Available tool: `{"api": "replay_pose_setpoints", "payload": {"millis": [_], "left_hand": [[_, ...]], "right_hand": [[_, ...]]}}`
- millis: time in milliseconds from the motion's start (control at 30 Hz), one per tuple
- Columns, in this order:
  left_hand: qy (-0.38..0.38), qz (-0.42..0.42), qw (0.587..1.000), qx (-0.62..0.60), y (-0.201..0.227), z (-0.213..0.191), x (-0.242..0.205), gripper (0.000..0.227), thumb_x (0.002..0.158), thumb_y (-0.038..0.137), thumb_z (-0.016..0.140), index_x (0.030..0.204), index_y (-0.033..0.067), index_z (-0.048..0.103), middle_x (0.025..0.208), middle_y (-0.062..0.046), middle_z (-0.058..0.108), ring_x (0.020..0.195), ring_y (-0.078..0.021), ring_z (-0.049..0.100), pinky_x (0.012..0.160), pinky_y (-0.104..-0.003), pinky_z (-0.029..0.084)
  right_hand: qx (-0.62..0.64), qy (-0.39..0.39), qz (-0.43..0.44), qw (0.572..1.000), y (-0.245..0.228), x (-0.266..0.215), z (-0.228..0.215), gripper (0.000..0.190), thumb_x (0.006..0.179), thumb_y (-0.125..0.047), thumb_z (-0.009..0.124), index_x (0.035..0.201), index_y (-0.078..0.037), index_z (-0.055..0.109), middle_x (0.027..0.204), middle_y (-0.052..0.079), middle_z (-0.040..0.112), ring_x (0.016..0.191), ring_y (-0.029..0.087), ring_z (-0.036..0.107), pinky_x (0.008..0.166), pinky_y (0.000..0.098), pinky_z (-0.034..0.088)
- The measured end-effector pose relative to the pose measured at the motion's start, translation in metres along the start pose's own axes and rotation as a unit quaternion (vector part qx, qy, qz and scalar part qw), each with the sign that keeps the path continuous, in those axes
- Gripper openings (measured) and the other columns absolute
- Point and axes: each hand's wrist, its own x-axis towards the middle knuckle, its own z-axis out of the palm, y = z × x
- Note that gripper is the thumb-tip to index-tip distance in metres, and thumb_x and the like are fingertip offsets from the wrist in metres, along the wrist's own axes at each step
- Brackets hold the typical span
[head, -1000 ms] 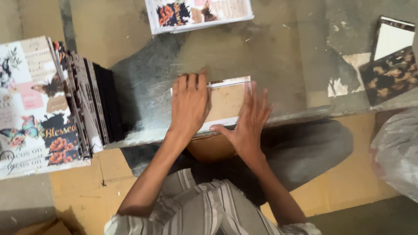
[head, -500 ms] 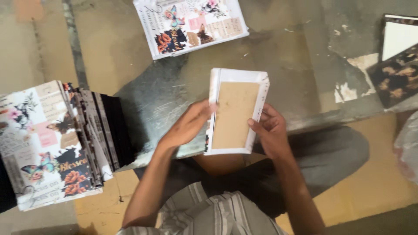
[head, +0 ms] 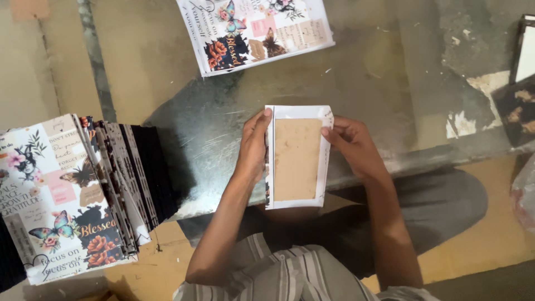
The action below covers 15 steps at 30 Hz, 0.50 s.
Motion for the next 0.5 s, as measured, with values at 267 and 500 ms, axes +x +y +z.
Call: {"api": "replay_pose_setpoints", "payload": {"millis": [267,500], "left_hand": [[0.013,0.011,1.0,0.003,-0.011,0.007,0.0,0.048,0.113,0.037,0.056,0.088,-0.001,0.072,0.079,-0.003,0.071,0.067,-0.0073,0.059,0.063,-0.027,0.049],[-0.076,-0.017,0.997,0.029,0.029,0.018,-0.007,0.036,0.104,0.024,0.06,0.125,-0.0019,0.073,0.104,-0.01,0.079,0.089,-0.0103,0.072,0.081,-0.027,0.059]], "right_hand": [[0.011,-0.019,0.01,1.0,0.0,-0.006,-0.008,0.029,0.099,-0.009,0.066,0.124,0.006,0.069,0.112,0.009,0.077,0.095,0.01,0.07,0.085,0.0287,0.057],[0.01,-0.023,0.003,1.0,-0.003,-0.008,-0.006,0.03,0.099,-0.007,0.065,0.125,0.006,0.068,0.113,0.009,0.077,0.097,0.011,0.07,0.087,0.0293,0.057]]}}
